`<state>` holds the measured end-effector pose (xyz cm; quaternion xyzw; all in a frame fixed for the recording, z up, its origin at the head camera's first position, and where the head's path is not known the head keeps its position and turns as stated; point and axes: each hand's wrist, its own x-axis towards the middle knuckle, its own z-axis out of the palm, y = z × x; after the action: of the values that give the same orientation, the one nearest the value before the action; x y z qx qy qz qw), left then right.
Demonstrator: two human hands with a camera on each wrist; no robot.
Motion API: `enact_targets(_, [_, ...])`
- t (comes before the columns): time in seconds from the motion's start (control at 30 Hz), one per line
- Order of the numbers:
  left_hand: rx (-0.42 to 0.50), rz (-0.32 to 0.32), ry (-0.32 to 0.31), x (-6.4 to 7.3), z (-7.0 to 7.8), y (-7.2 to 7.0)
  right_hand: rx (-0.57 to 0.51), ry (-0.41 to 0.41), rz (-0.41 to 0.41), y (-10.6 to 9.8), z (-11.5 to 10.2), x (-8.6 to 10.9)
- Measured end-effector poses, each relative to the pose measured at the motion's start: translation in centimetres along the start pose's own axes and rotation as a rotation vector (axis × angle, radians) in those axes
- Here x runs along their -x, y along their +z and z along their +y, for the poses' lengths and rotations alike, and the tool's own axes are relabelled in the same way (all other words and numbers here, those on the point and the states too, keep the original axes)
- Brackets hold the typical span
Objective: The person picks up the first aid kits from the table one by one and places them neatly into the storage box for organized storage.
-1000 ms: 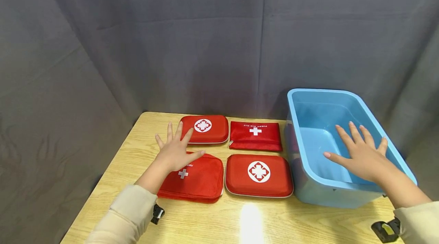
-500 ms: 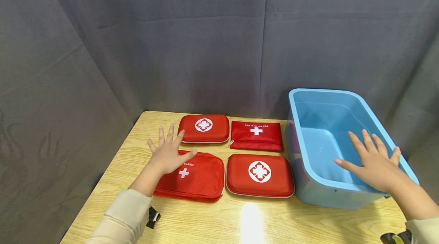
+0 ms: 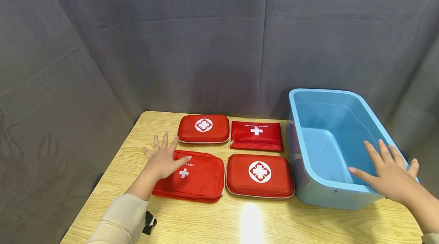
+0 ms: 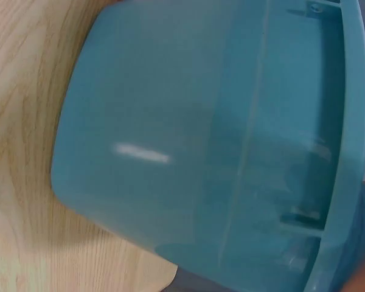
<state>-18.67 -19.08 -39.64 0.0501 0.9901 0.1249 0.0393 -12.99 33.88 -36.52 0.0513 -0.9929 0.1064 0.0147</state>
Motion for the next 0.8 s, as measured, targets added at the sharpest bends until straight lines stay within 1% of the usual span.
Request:
enact_targets(0.2, [0.016, -0.028, -0.040, 0.3, -1.0, 0.6, -0.016, 0.016, 0.005, 0.0, 0.5, 0.4])
enact_targets(0.33, [0.024, -0.031, -0.048, 0.4, -1.4, 1.0, -0.028, 0.024, 0.005, 0.0, 0.8, 0.7])
enact_targets(0.47, [0.020, -0.022, -0.060, 0.5, -1.7, 1.4, -0.030, 0.039, 0.022, 0.2, 1.4, 1.1])
enact_targets(0.6, [0.039, -0.031, -0.078, 0.7, -2.0, 1.9, -0.029, 0.069, 0.047, 0.6, 2.1, 1.5])
enact_targets(0.8, [0.091, -0.051, -0.134, 0.9, -3.4, 2.7, -0.018, 0.101, 0.084, 1.4, 3.1, 1.8])
